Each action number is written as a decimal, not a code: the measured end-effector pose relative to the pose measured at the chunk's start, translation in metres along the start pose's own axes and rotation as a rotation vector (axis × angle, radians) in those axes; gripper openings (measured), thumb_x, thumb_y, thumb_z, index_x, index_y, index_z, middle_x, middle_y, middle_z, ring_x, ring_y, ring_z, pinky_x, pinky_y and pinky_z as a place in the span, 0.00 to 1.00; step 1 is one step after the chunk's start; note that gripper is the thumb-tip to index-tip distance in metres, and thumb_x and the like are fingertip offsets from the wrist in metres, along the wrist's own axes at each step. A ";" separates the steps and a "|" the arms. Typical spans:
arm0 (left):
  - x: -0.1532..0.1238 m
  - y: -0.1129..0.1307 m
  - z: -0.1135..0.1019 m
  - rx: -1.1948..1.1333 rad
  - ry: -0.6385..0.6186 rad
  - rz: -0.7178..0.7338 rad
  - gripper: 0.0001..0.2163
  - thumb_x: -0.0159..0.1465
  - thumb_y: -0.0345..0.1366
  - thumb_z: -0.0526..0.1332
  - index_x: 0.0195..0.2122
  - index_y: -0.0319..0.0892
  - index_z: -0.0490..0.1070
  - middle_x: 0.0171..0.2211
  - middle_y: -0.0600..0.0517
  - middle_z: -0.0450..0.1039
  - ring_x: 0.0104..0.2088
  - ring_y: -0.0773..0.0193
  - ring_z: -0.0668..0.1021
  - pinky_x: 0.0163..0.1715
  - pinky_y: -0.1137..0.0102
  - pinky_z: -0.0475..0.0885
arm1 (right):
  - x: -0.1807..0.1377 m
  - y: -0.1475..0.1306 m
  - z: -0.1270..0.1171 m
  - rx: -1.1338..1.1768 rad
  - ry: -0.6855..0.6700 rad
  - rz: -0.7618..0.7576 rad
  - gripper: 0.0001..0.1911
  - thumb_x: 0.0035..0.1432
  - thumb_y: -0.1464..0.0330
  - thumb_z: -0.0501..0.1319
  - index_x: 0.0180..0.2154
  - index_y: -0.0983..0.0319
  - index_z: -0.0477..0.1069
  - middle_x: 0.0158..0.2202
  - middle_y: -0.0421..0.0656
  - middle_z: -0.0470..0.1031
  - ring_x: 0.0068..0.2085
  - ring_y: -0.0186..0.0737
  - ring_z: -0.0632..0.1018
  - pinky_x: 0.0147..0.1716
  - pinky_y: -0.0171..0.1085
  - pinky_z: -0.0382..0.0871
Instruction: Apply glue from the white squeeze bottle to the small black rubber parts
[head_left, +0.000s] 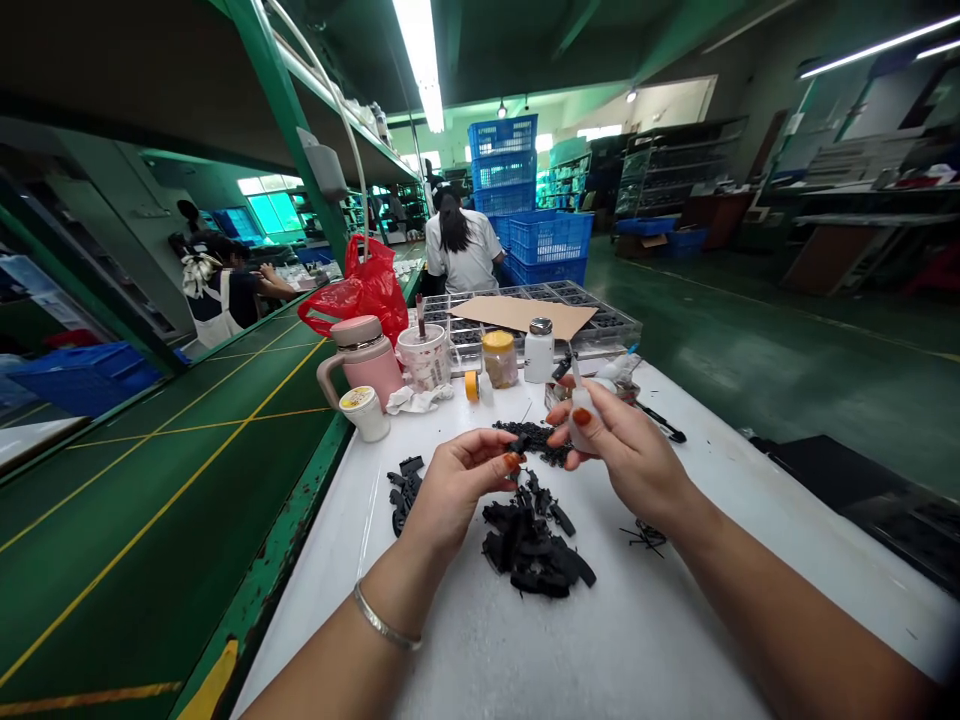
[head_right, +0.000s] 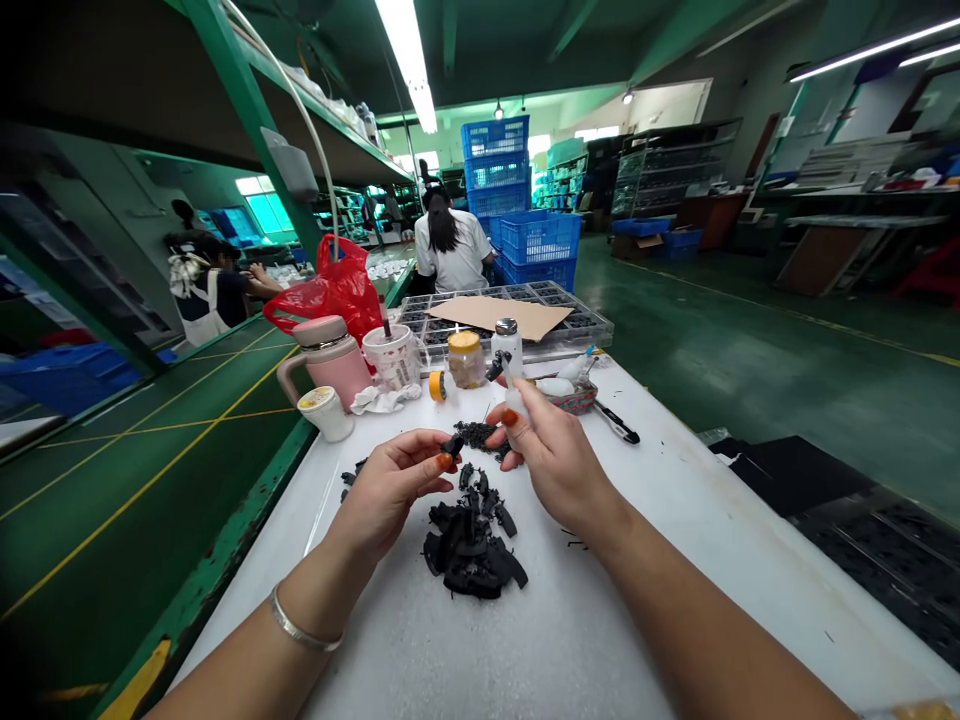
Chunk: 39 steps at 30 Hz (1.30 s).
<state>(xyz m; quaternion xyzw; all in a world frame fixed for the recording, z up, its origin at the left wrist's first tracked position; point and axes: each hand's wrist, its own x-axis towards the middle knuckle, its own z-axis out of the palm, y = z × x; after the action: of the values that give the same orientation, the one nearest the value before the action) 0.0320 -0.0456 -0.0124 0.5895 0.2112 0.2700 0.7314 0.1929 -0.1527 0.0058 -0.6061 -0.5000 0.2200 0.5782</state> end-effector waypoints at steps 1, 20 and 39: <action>0.000 0.000 0.000 0.007 -0.006 0.004 0.11 0.54 0.36 0.68 0.38 0.40 0.74 0.31 0.50 0.72 0.34 0.67 0.74 0.32 0.73 0.73 | 0.001 0.000 -0.001 0.001 -0.008 0.003 0.26 0.63 0.54 0.51 0.57 0.61 0.59 0.45 0.49 0.71 0.39 0.41 0.77 0.28 0.35 0.75; -0.006 0.004 0.003 0.509 0.168 0.299 0.24 0.57 0.31 0.62 0.55 0.48 0.59 0.30 0.56 0.69 0.27 0.70 0.71 0.27 0.76 0.69 | -0.002 -0.013 -0.014 0.233 0.061 0.018 0.15 0.55 0.59 0.64 0.39 0.59 0.64 0.28 0.41 0.74 0.27 0.34 0.72 0.21 0.30 0.60; 0.004 0.014 -0.018 0.337 0.267 0.324 0.25 0.54 0.33 0.65 0.53 0.43 0.61 0.27 0.56 0.70 0.29 0.68 0.72 0.30 0.74 0.69 | 0.005 -0.002 -0.028 -0.701 -0.035 0.021 0.10 0.51 0.59 0.63 0.33 0.57 0.76 0.34 0.42 0.78 0.35 0.45 0.76 0.30 0.38 0.64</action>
<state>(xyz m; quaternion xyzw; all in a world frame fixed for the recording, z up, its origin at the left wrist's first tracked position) 0.0216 -0.0277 -0.0026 0.6882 0.2505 0.4201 0.5358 0.2179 -0.1626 0.0161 -0.7692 -0.5485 0.0510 0.3239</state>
